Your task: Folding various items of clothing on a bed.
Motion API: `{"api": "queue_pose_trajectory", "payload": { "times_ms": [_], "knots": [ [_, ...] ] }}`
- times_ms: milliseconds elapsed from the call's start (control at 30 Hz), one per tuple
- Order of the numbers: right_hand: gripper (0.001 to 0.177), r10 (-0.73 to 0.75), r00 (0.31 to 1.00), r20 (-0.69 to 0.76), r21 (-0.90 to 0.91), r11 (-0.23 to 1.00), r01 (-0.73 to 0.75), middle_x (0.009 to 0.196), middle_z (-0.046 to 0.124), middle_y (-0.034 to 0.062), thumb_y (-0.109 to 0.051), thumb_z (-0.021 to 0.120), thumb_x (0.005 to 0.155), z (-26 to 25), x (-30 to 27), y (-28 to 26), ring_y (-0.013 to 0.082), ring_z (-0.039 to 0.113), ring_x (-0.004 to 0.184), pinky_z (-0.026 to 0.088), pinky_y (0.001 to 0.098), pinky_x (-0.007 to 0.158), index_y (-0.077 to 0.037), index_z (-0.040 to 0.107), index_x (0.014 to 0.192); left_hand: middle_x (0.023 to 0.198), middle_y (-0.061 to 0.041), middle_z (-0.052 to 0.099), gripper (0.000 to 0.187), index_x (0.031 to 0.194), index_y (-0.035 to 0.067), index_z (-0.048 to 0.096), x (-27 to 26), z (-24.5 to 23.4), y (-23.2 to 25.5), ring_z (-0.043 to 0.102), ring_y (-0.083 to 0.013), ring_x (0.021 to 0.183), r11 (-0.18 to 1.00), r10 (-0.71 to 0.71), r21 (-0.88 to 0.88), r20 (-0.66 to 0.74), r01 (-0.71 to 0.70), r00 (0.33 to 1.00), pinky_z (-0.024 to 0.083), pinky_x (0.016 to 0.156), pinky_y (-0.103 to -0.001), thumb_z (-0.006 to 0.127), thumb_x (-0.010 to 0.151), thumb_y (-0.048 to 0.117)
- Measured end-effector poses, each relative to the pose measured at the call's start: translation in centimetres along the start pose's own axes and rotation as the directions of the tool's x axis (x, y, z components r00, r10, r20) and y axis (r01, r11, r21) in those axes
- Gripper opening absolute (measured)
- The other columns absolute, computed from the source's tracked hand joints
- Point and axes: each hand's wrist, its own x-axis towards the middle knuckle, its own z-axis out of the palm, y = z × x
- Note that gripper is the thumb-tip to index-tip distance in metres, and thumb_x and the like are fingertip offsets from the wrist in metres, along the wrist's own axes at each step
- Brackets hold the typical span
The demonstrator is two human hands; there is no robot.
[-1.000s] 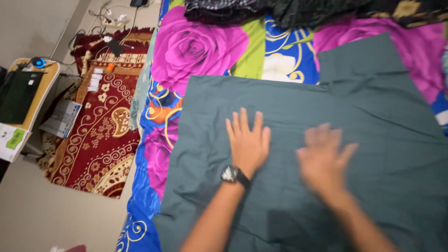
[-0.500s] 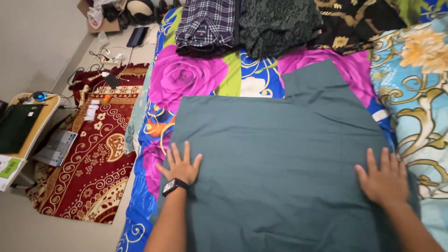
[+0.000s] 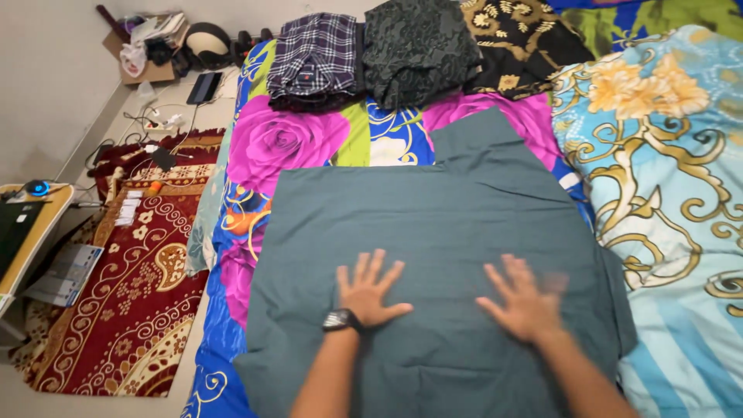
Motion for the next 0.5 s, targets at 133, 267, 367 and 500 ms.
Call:
{"api": "queue_pose_trajectory", "payload": {
  "times_ms": [133,267,367,500],
  "knots": [
    [0.119,0.145,0.969,-0.201,0.195,0.975,-0.106,0.173,-0.007,0.0129,-0.090,0.046,0.072,12.8,3.3,13.3,0.0420,-0.005,0.152,0.005,0.0624,0.114,-0.021,0.010,0.161,0.173,0.001,-0.023,0.137,0.162,0.048,-0.005,-2.5,-4.7,-4.9,-0.017,-0.0279,0.160,0.898,-0.438,0.111,0.324,0.426,0.839,0.001,0.113,-0.082,0.073,0.057,0.088],
    [0.122,0.295,0.941,0.168,-0.008,0.955,-0.298,0.166,-0.017,0.0170,-0.089,0.052,0.081,10.3,5.0,10.1,0.0450,-0.013,0.150,-0.003,0.0619,0.113,-0.015,-0.001,0.162,0.171,-0.001,-0.031,0.148,0.162,0.049,-0.013,-2.9,-6.3,-4.4,-0.024,-0.0296,0.159,0.841,-0.528,0.142,0.426,0.522,0.735,0.002,0.111,-0.084,0.082,0.054,0.084],
    [0.110,0.436,0.857,0.276,-0.202,0.897,-0.392,0.171,0.002,0.0221,-0.068,0.062,0.089,5.7,5.3,4.0,0.0462,0.006,0.152,-0.001,0.0754,0.109,-0.006,0.013,0.166,0.170,-0.001,-0.034,0.151,0.161,0.048,-0.015,-2.5,-6.0,-4.2,-0.027,-0.0294,0.158,0.821,-0.559,0.162,0.426,0.548,0.711,0.002,0.110,-0.084,0.083,0.052,0.084],
    [0.076,0.065,0.988,-0.142,-0.091,0.993,-0.079,0.165,0.026,0.0143,-0.048,0.063,0.088,0.7,4.8,-6.8,0.0432,0.022,0.150,0.012,0.0742,0.113,-0.016,0.040,0.153,0.169,-0.003,-0.036,0.153,0.161,0.047,-0.017,-2.1,-5.5,-4.8,-0.029,-0.0313,0.157,0.826,-0.550,0.163,0.443,0.539,0.708,0.000,0.110,-0.084,0.083,0.053,0.085]
  ]
}}
